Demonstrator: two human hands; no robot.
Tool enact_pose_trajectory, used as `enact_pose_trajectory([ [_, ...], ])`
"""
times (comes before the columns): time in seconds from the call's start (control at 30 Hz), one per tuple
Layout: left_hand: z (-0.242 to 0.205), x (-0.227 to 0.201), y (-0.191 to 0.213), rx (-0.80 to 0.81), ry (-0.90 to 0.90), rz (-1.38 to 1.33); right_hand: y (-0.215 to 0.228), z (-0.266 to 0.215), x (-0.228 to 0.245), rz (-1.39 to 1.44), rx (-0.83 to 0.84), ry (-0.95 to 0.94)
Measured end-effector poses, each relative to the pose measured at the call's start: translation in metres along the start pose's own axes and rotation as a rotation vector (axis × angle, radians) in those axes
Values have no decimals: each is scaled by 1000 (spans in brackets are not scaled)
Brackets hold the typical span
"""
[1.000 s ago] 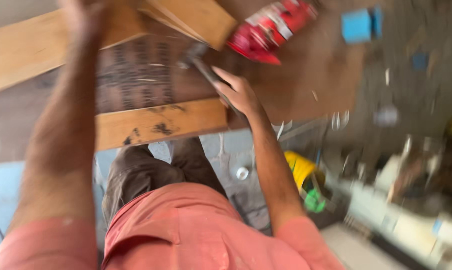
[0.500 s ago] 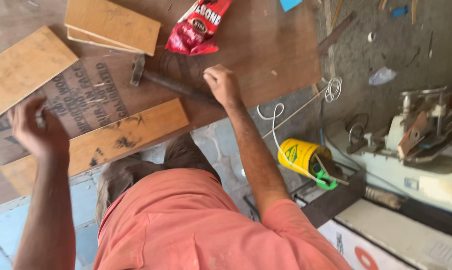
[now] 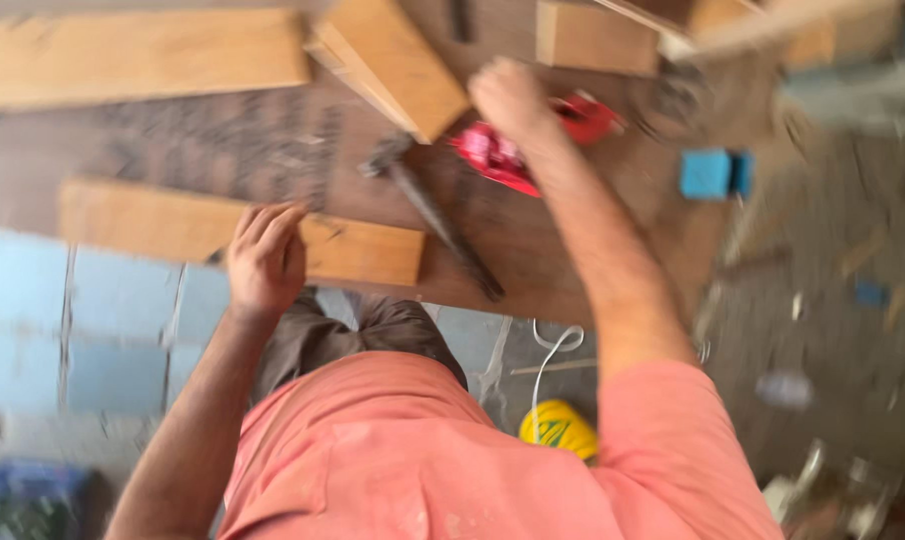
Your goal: The person measures and marks wooden planks using a square and pen, then hammers nails into the marked spots. The person applies glue to the edges of the planks and joins them together to form a wooden structure.
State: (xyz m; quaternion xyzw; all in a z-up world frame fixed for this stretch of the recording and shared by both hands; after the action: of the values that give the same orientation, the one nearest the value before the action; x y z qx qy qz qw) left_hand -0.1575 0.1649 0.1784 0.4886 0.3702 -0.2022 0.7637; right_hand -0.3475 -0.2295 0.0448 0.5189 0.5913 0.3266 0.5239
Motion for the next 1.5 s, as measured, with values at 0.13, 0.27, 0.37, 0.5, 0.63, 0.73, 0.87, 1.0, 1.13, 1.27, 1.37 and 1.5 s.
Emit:
enact_pose_trajectory([
  [0.13, -11, 11, 16, -59, 99, 31, 1, -1, -10, -15, 106, 6],
  [0.27, -4, 23, 21, -89, 78, 8, 21, 13, -9, 2, 231, 17],
  [0.37, 3, 28, 16, -61, 93, -17, 21, 15, -3, -7, 344, -36],
  [0.5, 9, 34, 10, -20, 89, -45, 30, 14, -6, 101, 208, -146],
  [0.63, 15, 50, 8, 10, 199, -148, 69, 2, 4, 460, -16, -586],
  [0.73, 27, 57, -8, 72, 333, -359, 107, 0, 49, 1414, -220, -718],
  [0.87, 53, 54, -45, 235, 629, -979, 156, 15, 144, 1805, -255, -405],
  [1.0, 66, 51, -53, 208, 670, -1121, 167, 31, 181, 1647, -403, -400],
  [1.13, 69, 54, -50, 227, 739, -1089, 162, 29, 192, 1453, -398, -382],
  [1.27, 67, 61, -56, 163, 843, -1110, 152, 19, 205, 1453, -443, -412],
  [1.37, 58, 70, -69, 285, 802, -1048, 146, 17, 214, 1359, -433, -440],
  [1.5, 59, 104, -75, 152, 542, -752, 144, 7, 212, 1273, -444, -537],
])
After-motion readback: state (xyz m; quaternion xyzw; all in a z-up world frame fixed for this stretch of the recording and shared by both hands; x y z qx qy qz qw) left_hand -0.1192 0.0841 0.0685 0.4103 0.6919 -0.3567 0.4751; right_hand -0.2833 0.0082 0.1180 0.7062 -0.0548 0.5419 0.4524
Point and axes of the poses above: each hand's wrist, its own z-axis towards the middle knuckle, its own y-axis out of the back of the hand, x = y × z, the point moved 3 cm from there along z, towards the middle knuckle, and after that the axes turned 7 degrees about x, right-handed, at the moved point
